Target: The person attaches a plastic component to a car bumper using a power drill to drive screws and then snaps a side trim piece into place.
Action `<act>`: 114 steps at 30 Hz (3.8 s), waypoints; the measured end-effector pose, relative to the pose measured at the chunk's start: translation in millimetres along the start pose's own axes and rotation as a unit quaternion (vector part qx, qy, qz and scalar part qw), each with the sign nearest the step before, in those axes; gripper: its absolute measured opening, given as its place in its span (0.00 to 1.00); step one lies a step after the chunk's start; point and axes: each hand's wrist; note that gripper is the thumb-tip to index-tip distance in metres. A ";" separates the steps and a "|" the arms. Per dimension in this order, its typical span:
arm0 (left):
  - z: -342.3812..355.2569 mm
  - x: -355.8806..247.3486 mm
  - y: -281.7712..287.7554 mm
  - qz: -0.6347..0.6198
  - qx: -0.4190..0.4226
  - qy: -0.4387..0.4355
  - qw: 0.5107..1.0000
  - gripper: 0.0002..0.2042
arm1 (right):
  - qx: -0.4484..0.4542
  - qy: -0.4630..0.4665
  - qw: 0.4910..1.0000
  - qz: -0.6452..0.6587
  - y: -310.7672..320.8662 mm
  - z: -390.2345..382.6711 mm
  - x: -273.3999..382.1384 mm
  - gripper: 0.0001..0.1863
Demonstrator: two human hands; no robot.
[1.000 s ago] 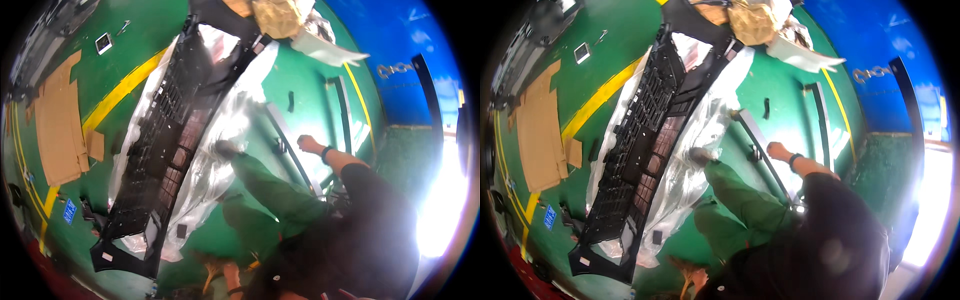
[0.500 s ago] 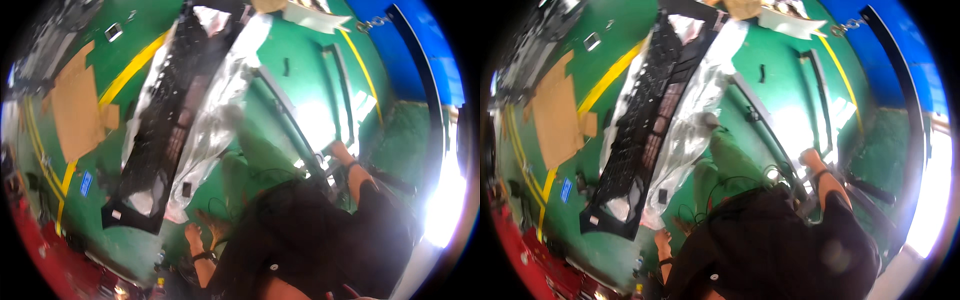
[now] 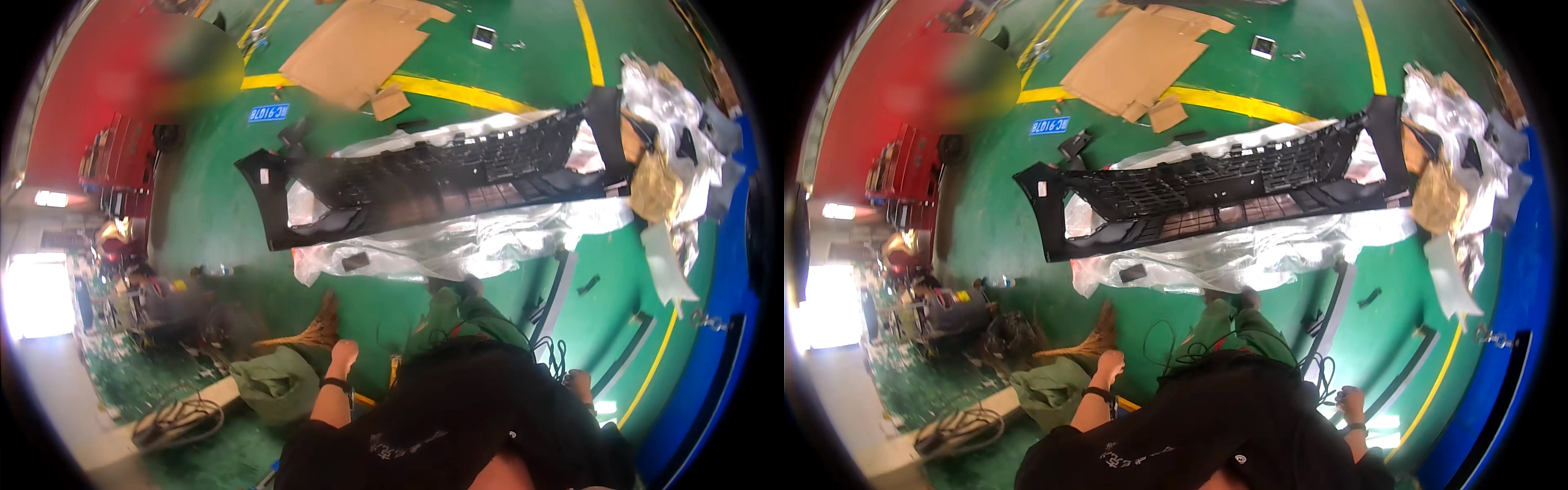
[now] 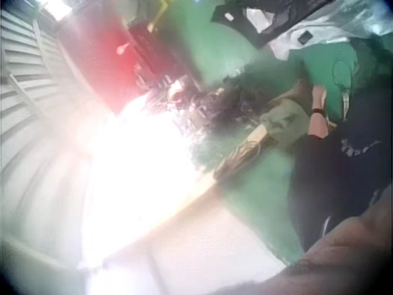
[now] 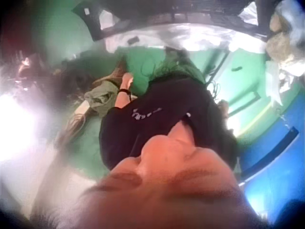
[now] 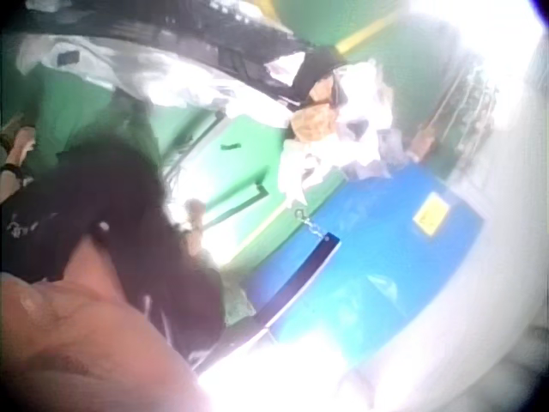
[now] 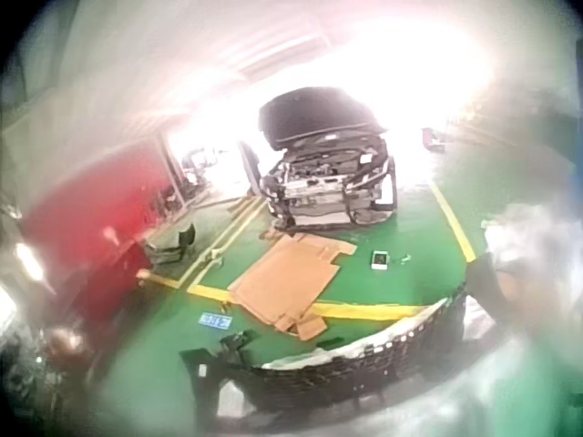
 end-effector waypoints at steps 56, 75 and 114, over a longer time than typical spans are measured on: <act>-267.3 -110.8 -326.5 -0.881 0.010 0.345 0.322 0.14 | 0.148 -0.338 0.920 -0.129 -372.4 53.5 340.2 0.23; -268.7 210.4 -327.0 -0.831 0.029 0.370 0.415 0.10 | 0.383 -0.001 0.923 0.029 -799.3 121.9 766.7 0.22; 183.3 1246.9 78.2 -0.499 -0.007 0.189 0.846 0.15 | -0.078 -0.045 0.965 0.244 -1018.7 304.6 1002.9 0.14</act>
Point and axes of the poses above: each hand's wrist, its own z-axis towards the middle knuckle, its own y-axis out of the back of the hand, x = y × z, and after that the axes turned 4 degrees about z, right-handed
